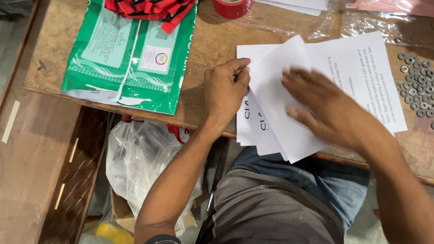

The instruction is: Folding and organizing assembly instruction sheets and small red fabric pouches on a workbench.

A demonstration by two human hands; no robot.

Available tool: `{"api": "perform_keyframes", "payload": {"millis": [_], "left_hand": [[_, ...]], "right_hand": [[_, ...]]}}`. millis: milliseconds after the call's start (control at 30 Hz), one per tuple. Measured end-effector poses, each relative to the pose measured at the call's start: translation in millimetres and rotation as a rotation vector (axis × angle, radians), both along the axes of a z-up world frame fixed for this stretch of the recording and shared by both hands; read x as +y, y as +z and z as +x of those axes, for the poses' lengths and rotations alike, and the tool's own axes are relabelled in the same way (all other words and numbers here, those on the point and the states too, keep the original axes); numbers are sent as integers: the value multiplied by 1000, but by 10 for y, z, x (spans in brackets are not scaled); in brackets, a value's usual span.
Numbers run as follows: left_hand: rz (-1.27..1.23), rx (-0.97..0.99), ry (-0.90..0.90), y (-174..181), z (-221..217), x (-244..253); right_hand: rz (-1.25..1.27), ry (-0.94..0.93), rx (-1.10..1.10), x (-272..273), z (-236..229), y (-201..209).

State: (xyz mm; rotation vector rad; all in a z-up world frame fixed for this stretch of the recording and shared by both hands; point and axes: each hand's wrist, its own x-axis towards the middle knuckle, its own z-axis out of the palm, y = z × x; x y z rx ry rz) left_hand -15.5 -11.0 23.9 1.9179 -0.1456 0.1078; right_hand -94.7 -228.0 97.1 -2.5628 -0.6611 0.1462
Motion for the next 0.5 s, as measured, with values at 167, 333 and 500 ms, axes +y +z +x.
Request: {"api": "perform_keyframes", "payload": {"millis": [167,333,500], "left_hand": [[60,-84,-50,31,26,6],[105,-102,-49,68,-33,15],[240,-149,-22,80,-19,-29]], "right_hand": [[-181,-37,-233,-61,531,-641],[-170,-175,-276,-154,514,-811],[-177,-314,-292,-179,507,-797]]}}
